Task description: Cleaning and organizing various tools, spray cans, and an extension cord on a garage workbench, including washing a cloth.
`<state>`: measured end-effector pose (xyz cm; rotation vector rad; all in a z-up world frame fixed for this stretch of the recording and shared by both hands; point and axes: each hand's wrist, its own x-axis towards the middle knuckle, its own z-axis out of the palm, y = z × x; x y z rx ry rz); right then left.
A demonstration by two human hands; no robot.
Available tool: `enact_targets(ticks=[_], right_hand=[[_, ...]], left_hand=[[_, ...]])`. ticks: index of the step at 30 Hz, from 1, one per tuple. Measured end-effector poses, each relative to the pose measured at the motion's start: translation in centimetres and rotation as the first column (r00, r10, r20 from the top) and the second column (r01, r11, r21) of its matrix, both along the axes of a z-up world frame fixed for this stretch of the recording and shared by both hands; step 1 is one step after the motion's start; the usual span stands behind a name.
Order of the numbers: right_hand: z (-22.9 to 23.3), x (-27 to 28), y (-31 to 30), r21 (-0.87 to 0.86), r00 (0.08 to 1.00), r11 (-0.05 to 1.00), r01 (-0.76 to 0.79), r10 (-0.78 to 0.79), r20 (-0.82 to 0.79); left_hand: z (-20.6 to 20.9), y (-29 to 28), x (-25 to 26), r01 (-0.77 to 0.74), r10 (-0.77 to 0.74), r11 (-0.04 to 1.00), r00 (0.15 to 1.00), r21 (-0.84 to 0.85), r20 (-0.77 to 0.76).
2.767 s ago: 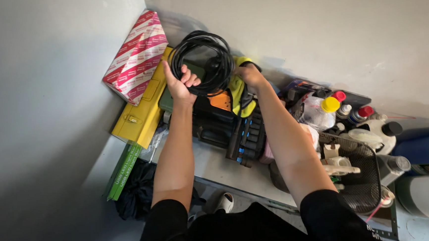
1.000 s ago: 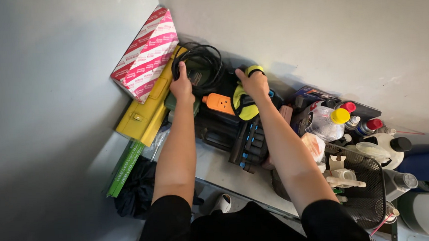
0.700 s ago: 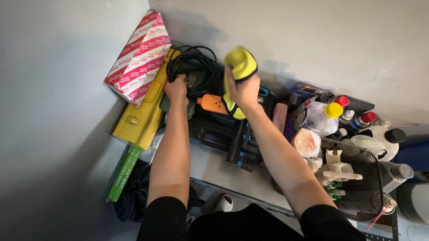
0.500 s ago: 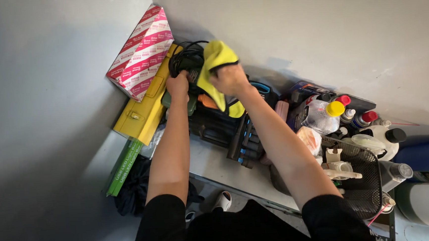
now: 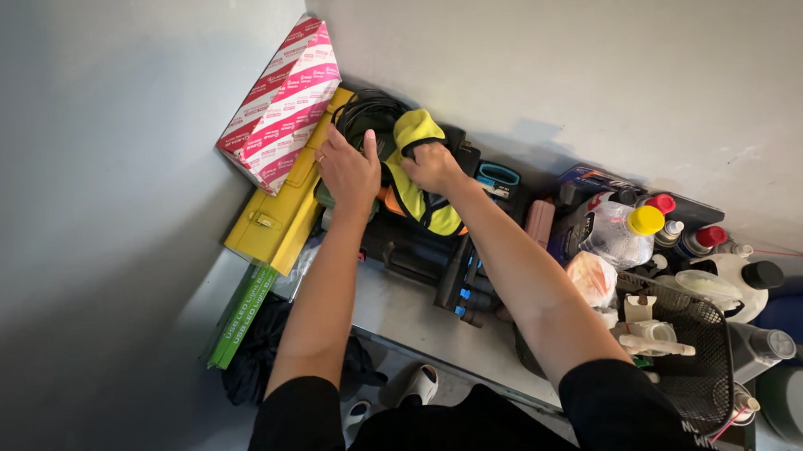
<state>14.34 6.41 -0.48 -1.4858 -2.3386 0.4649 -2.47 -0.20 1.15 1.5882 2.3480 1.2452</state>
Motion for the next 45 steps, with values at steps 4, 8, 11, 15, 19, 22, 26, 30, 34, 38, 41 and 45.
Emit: enact_targets(ticks=[4,8,11,15,19,22,26,30,34,38,41,45], right_hand=[[-1.0,-0.4,2.2,-0.112,0.981,0.991,-0.067,0.086,0.175],[-3.5,0.9,4.4,0.044,0.993,0.994,-0.100,0.097,0.067],[-0.4,1.9,3.3,-0.164,0.933,0.962,0.219,-0.255,-0.253],[-2.1,6.3,7.1,-0.120,0.713,0.983,0.136,-0.181,-0.678],[0.2,10.3,7.1,0.322,0.602,0.914,0.246,0.117,-0.790],[8.4,10.0,-0.1,-0.056,0.494,0.989,0.139,-0.118,-0.862],[10.9,4.2,-9.2,-0.002,0.839,0.995,0.100,-0.084,0.538],[8.6,0.7,-16.5,-0.112,0.808,0.987,0.119,-0.031,0.589],[5.3,1.7,-15.4,-0.002,0.837,0.995,0.103,-0.086,0.540],[6.9,3.0,-13.4,0.169,0.830,0.985,0.033,-0.122,0.544],[5.1,6.0,-9.6,0.346,0.860,0.938,-0.028,-0.154,0.487],[3.2,7.9,-7.6,0.321,0.868,0.946,0.050,-0.201,0.455]], left_hand=[[0.8,-0.3,-0.1,0.011,-0.013,1.000,0.990,-0.019,-0.138],[-0.4,-1.3,-1.8,0.279,-0.259,0.959,0.933,0.048,-0.251],[-0.8,-2.6,-3.2,0.511,-0.470,0.860,0.799,0.012,-0.375],[-0.5,-2.9,-3.5,0.593,-0.570,0.801,0.720,-0.075,-0.396],[1.2,-3.2,-3.2,0.612,-0.612,0.778,0.688,-0.142,-0.390],[3.7,-4.6,-3.4,0.613,-0.652,0.751,0.626,-0.248,-0.428],[4.9,-4.6,-3.6,0.524,-0.697,0.709,0.422,-0.472,-0.579],[1.9,-2.7,-4.1,0.533,-0.688,0.706,0.364,-0.466,-0.627],[2.1,-2.5,-4.5,0.556,-0.700,0.698,0.396,-0.451,-0.594],[6.1,-3.9,-3.8,0.533,-0.744,0.666,0.421,-0.522,-0.519],[1.6,-0.9,-4.6,0.625,-0.746,0.662,0.499,-0.413,-0.440],[-0.7,-0.2,-4.6,0.699,-0.697,0.688,0.560,-0.196,-0.449]])
